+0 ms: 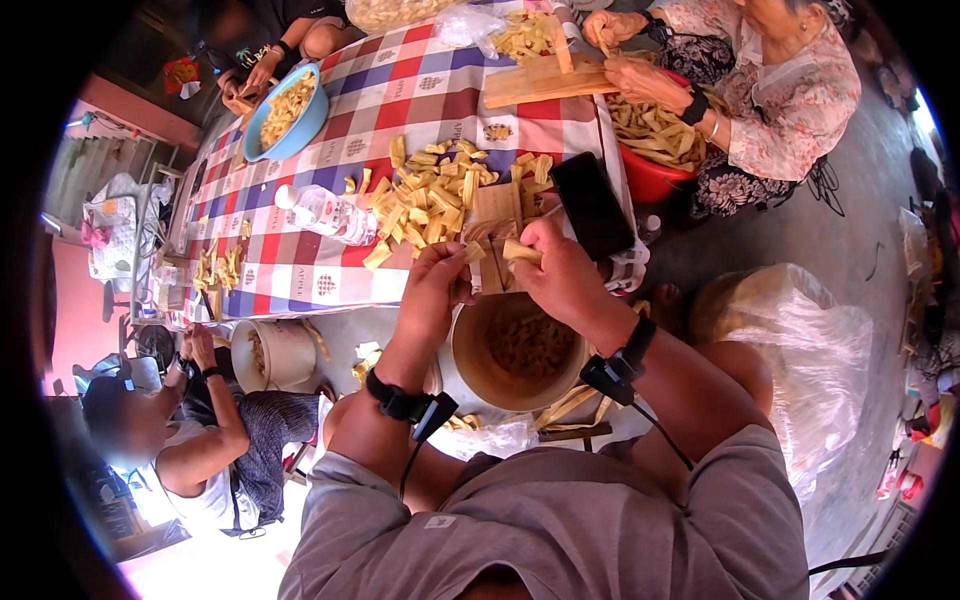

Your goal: The person peels long strips of yellow bamboo shoots by hand and places the finished pieces into a bucket positioned between their legs.

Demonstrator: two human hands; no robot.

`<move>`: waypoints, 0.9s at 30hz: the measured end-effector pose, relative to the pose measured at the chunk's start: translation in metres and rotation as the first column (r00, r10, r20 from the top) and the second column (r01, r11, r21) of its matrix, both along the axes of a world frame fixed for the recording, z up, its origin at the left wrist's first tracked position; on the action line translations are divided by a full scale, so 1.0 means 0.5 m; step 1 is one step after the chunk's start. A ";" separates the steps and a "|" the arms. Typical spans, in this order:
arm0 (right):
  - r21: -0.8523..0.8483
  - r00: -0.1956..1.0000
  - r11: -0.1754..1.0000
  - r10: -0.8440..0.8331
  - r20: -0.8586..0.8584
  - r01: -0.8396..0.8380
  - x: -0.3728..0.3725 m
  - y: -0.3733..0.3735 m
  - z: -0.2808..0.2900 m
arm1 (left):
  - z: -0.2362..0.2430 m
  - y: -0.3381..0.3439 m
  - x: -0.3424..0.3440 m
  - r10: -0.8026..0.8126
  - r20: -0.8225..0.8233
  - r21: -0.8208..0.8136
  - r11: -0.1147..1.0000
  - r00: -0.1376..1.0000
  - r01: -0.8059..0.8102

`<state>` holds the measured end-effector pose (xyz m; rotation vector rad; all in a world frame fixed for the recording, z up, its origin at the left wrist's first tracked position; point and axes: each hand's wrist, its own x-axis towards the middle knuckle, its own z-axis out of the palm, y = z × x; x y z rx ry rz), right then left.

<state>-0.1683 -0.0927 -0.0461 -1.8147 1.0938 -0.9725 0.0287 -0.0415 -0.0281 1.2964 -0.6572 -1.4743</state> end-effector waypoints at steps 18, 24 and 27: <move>0.663 0.777 0.423 0.202 0.596 -0.618 0.007 0.060 0.115 | 0.071 0.063 -0.041 -0.110 -0.283 -0.315 0.949 0.953 0.017; 0.589 0.821 0.572 0.412 0.395 -0.571 -0.019 0.034 0.102 | 0.090 0.069 -0.042 -0.192 0.076 -0.240 0.949 0.978 0.205; 0.505 0.827 0.660 0.500 0.257 -0.556 -0.017 0.041 0.105 | 0.071 0.070 -0.020 -0.336 0.046 -0.138 0.931 0.941 0.339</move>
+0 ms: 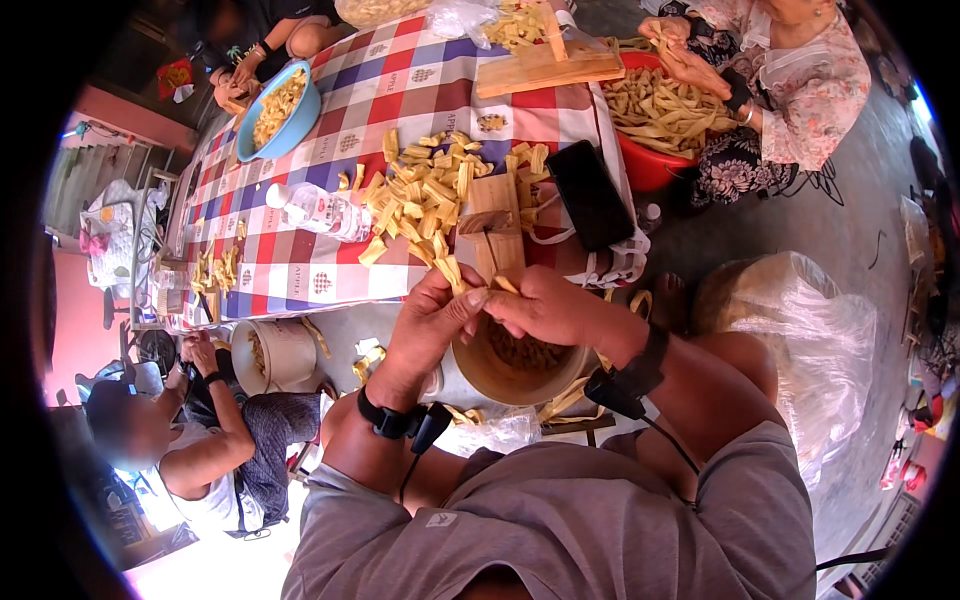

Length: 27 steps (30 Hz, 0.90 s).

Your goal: The person peels long strips of yellow bamboo shoots by hand and places the finished pieces into a bucket positioned between their legs.

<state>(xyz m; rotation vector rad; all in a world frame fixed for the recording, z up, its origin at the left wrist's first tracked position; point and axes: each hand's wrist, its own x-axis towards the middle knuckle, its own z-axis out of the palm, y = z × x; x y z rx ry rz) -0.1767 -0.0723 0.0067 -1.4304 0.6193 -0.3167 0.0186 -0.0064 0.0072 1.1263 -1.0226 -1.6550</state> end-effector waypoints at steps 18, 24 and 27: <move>-0.225 0.988 0.970 -0.117 -0.101 0.092 -0.011 0.024 -0.013 | 0.006 -0.004 0.008 -0.036 -0.182 0.212 0.974 0.983 0.075; 0.185 0.956 0.940 -0.292 0.000 0.287 -0.035 -0.015 0.030 | 0.004 -0.002 0.015 -0.072 0.079 0.194 0.980 0.994 0.055; 0.441 0.907 0.856 -0.379 0.181 0.270 -0.028 -0.016 0.013 | -0.008 0.001 0.014 -0.240 0.242 0.047 0.971 0.940 0.235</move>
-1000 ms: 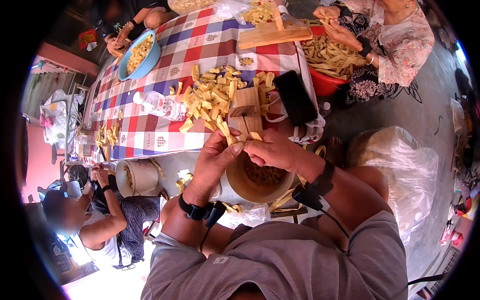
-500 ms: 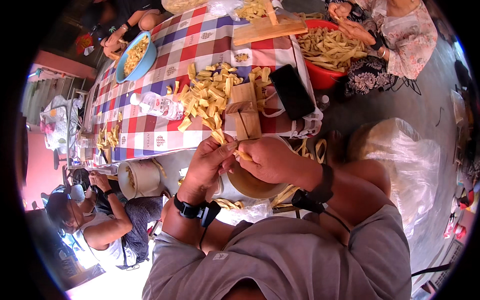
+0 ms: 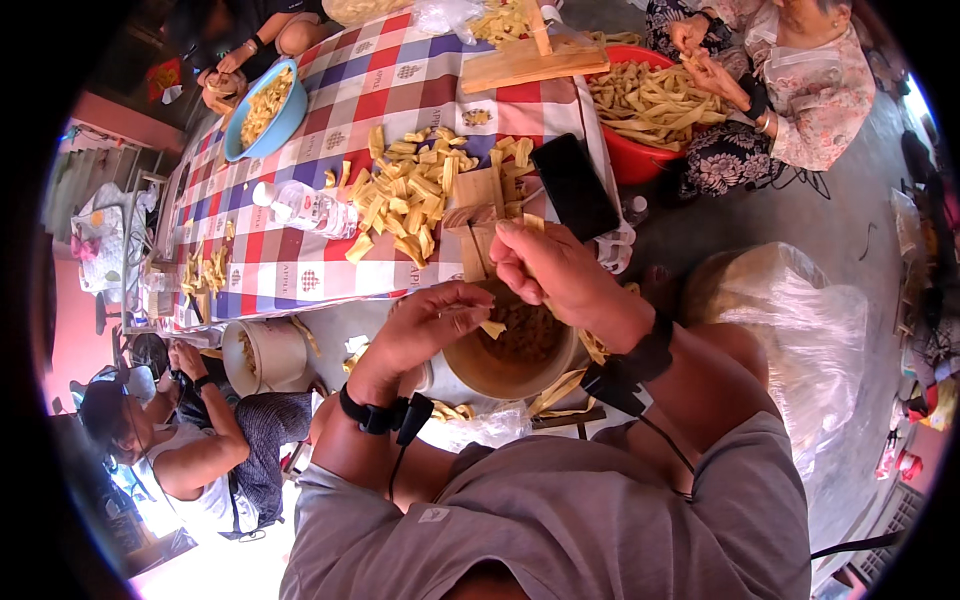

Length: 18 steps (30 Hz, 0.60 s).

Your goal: The person peels long strips of yellow bamboo shoots by hand and places the finished pieces into a bucket positioned between their legs.

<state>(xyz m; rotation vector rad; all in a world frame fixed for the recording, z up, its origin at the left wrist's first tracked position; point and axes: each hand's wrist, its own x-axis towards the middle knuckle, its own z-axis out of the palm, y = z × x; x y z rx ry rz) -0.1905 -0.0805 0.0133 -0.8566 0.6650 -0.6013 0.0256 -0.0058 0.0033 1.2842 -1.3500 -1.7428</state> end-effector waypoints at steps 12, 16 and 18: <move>-0.312 0.990 0.943 -0.134 -0.032 0.118 0.022 0.002 0.011 | 0.003 0.015 -0.083 0.172 -0.590 0.120 0.985 0.789 -0.125; -0.255 0.974 0.963 -0.133 -0.185 0.084 0.001 -0.009 0.025 | 0.011 0.012 -0.062 0.142 -0.440 -0.074 0.978 0.887 -0.193; -0.233 0.952 0.972 -0.092 -0.292 0.022 -0.005 -0.017 0.034 | 0.023 0.013 -0.054 0.177 -0.255 -0.170 0.960 0.951 -0.224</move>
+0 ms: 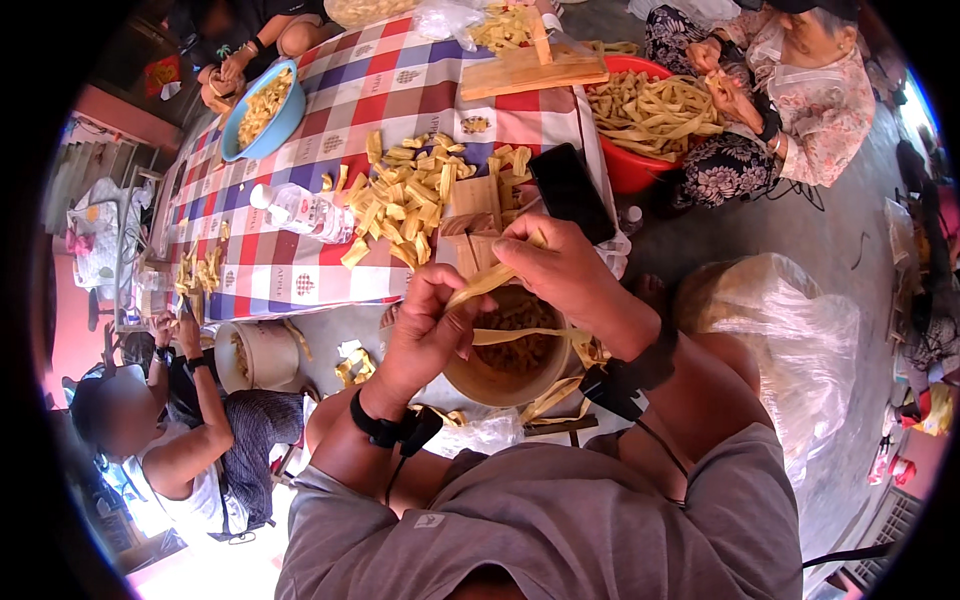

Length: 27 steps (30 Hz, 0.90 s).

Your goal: The person peels long strips of yellow bamboo shoots by hand and places the finished pieces into a bucket positioned between their legs.

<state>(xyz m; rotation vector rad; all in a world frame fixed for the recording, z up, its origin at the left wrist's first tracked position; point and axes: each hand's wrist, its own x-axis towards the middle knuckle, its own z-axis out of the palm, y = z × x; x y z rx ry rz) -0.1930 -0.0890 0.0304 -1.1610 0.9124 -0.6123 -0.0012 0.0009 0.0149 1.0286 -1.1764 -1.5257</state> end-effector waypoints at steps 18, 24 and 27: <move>0.507 0.859 0.781 0.072 0.507 -0.365 -0.016 0.010 -0.016 | 0.000 -0.013 0.039 0.256 0.620 -0.562 0.805 0.742 0.192; 0.033 0.957 0.962 0.266 0.118 -0.271 0.015 0.043 0.006 | -0.025 -0.005 0.036 0.271 0.496 -0.498 0.867 0.825 0.014; -0.036 0.956 0.975 0.223 0.193 -0.220 0.024 0.060 -0.005 | -0.034 0.000 0.027 0.182 0.219 -0.339 0.935 0.958 -0.100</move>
